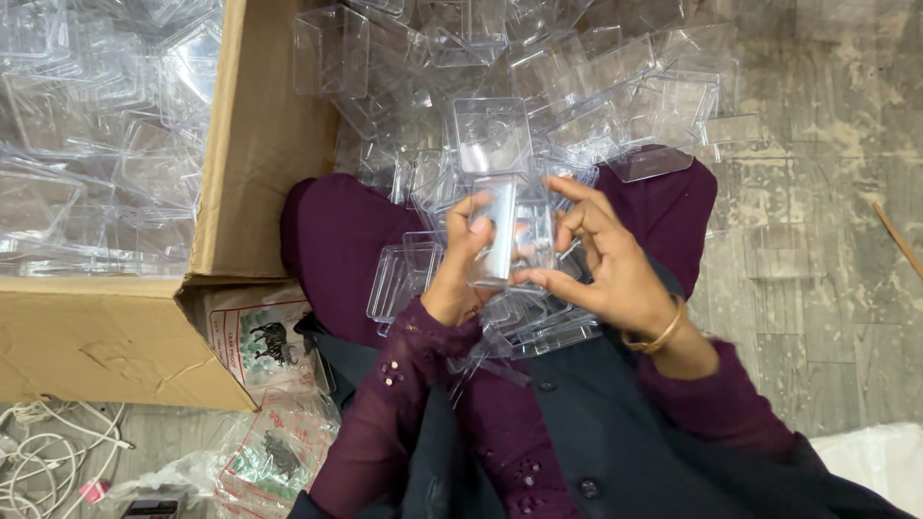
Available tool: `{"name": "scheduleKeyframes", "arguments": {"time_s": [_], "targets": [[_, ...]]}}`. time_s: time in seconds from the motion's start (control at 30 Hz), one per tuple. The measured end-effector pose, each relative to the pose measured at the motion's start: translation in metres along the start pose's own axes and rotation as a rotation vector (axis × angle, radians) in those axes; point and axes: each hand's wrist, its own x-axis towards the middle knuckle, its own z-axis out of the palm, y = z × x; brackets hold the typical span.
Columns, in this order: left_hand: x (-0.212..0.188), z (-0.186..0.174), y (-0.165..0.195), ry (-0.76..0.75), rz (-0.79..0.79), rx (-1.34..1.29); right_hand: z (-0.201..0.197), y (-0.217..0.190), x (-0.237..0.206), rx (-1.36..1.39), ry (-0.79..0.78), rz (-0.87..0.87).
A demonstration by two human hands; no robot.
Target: The person sits on the floor among a large pile of clear plastic boxes and repeatedly picks up a base and lid, snaps the lid closed onto the base, and sets the assembled box aside. They work through the pile one box at a time, occasionally reaching into the cardboard box for more pieces.
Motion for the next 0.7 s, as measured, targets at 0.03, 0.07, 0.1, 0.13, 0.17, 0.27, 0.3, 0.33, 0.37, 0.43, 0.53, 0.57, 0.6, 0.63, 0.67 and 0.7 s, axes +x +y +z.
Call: {"name": "scheduleKeyframes", "arguments": {"time_s": [0.03, 0.07, 0.1, 0.13, 0.17, 0.27, 0.3, 0.33, 0.37, 0.43, 0.53, 0.57, 0.6, 0.63, 0.67, 0.7], "targets": [[-0.001, 0.003, 0.001, 0.009, -0.031, 0.024, -0.005, -0.001, -0.001, -0.040, -0.038, -0.001], [0.000, 0.006, 0.002, -0.013, -0.035, 0.041, -0.008, -0.003, -0.002, -0.060, -0.029, -0.026], [0.001, 0.008, 0.004, -0.036, -0.038, 0.059, -0.011, -0.006, -0.003, -0.081, -0.021, -0.052], [0.002, 0.010, 0.005, -0.059, -0.041, 0.077, -0.013, -0.011, -0.005, -0.101, -0.013, -0.078], [0.002, 0.012, 0.005, -0.065, -0.052, 0.075, -0.014, -0.015, -0.006, -0.083, -0.004, -0.064], [0.003, 0.016, 0.003, -0.095, -0.069, 0.085, -0.015, -0.028, -0.007, -0.097, 0.003, -0.030], [0.003, 0.017, 0.002, -0.107, -0.064, 0.095, -0.014, -0.030, -0.006, -0.147, -0.012, -0.019], [0.004, 0.018, 0.000, -0.119, -0.058, 0.104, -0.015, -0.032, -0.005, -0.197, -0.029, -0.009], [0.004, 0.019, -0.001, -0.129, -0.038, 0.110, -0.015, -0.033, -0.004, -0.222, -0.038, -0.005], [0.005, 0.022, -0.003, -0.145, 0.002, 0.120, -0.016, -0.034, -0.002, -0.271, -0.062, 0.004], [0.005, 0.024, 0.000, -0.130, -0.040, 0.186, -0.020, -0.033, -0.003, -0.408, -0.057, 0.081], [0.004, 0.025, 0.002, -0.130, -0.033, 0.175, -0.021, -0.032, -0.004, -0.404, -0.061, 0.090], [0.003, 0.024, 0.005, -0.131, -0.026, 0.164, -0.022, -0.031, -0.005, -0.400, -0.063, 0.098], [0.002, 0.025, 0.007, -0.132, -0.020, 0.153, -0.023, -0.031, -0.006, -0.396, -0.066, 0.107], [0.001, 0.026, 0.009, -0.128, -0.040, 0.157, -0.024, -0.030, -0.007, -0.354, -0.048, 0.080], [0.001, 0.026, 0.010, -0.125, -0.058, 0.161, -0.024, -0.029, -0.008, -0.314, -0.030, 0.052]]}}
